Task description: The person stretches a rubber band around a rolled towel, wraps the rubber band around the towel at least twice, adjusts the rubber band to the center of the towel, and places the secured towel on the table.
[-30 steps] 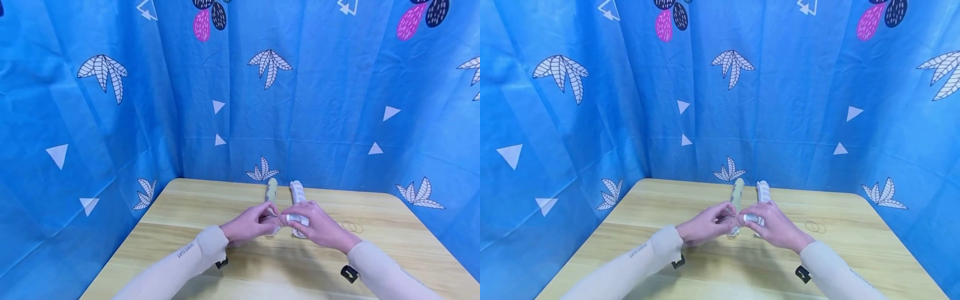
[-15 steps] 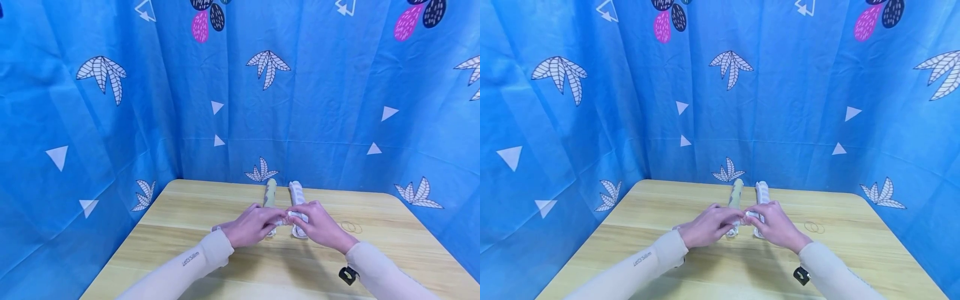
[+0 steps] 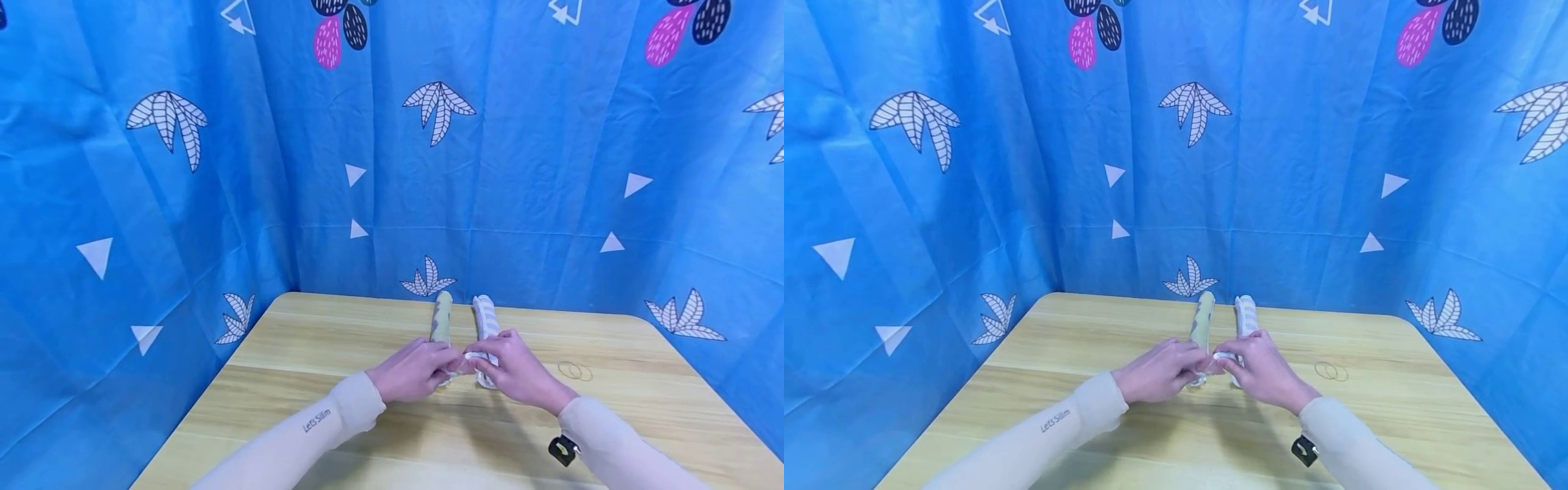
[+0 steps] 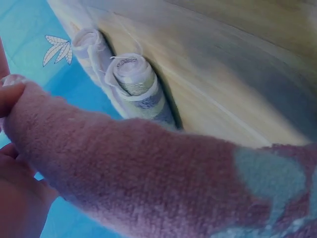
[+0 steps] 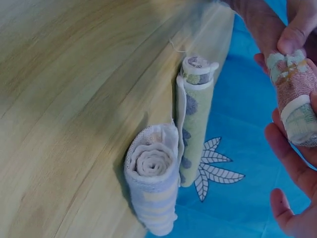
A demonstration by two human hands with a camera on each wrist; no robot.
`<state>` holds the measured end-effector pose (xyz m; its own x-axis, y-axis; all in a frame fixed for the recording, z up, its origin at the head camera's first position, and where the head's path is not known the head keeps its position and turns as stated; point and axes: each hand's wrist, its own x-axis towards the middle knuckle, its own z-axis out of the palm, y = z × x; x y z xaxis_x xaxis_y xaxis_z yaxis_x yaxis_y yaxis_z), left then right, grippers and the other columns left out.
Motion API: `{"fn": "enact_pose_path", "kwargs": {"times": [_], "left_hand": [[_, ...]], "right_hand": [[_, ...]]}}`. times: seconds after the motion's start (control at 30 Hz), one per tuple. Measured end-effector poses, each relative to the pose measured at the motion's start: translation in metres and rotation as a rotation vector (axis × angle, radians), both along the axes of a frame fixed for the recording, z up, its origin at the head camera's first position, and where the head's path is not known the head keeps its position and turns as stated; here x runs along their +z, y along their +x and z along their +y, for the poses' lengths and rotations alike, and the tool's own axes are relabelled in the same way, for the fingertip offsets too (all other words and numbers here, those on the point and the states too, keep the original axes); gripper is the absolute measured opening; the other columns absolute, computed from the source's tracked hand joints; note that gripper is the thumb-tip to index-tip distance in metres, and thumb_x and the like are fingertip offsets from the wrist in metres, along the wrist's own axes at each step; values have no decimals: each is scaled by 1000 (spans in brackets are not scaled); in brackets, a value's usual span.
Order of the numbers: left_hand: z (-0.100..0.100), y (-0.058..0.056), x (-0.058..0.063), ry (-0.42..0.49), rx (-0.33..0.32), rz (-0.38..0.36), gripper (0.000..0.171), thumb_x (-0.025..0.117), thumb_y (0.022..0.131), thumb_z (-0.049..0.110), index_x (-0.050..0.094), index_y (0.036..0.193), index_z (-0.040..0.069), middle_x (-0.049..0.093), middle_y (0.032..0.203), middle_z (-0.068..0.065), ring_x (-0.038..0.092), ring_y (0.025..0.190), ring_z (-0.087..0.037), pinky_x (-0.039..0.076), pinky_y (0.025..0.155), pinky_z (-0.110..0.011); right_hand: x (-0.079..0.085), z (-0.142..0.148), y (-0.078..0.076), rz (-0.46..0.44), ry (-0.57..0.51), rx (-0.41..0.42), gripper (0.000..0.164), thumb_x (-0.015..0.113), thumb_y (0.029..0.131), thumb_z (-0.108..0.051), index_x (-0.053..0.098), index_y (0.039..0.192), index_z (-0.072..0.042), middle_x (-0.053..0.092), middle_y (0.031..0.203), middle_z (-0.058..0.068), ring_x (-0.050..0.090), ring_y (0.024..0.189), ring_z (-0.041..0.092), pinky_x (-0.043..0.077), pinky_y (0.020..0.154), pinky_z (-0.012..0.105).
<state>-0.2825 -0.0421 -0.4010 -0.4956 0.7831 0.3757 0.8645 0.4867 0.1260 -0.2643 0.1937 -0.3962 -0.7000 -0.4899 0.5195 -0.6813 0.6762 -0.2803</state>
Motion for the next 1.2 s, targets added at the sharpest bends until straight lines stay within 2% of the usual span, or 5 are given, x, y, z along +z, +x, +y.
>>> {"fn": "enact_pose_path", "kwargs": {"times": [0.23, 0.43, 0.93, 1.03, 1.2], "left_hand": [[-12, 2, -3, -4, 16, -9, 8, 63, 100, 21, 58, 100, 26, 63, 97, 15, 56, 85, -2, 46, 85, -23], [-15, -1, -3, 111, 42, -342, 8, 56, 103, 21, 54, 111, 24, 65, 98, 12, 59, 84, 1, 51, 80, -17], [-13, -3, -1, 323, 19, -834, 19, 60, 99, 16, 51, 112, 26, 65, 109, 2, 64, 93, -12, 54, 79, -28], [-10, -1, -3, 297, 44, -746, 24, 66, 98, 21, 51, 114, 30, 64, 108, 5, 63, 92, -8, 53, 80, -25], [-3, 1, -8, 145, 57, -275, 44, 72, 94, 23, 52, 131, 37, 68, 100, 14, 62, 84, 4, 51, 85, -24]], "right_hand": [[2, 3, -4, -237, -110, 46, 17, 67, 96, -19, 76, 109, -12, 75, 96, -1, 62, 80, 7, 51, 76, 30], [4, 5, -2, -399, -209, 16, 32, 61, 100, -29, 70, 125, -10, 73, 106, 7, 65, 84, 24, 52, 65, 27], [1, 14, -1, 179, 96, 121, 40, 83, 82, -22, 71, 121, -26, 71, 118, -9, 65, 110, 18, 41, 89, 38], [1, 12, -1, 153, 77, 83, 37, 82, 83, -20, 72, 118, -23, 72, 117, -8, 66, 109, 18, 40, 88, 37], [1, 10, 2, 52, 5, 26, 33, 78, 87, -19, 72, 119, -20, 72, 118, -5, 65, 110, 19, 40, 91, 38]]}}
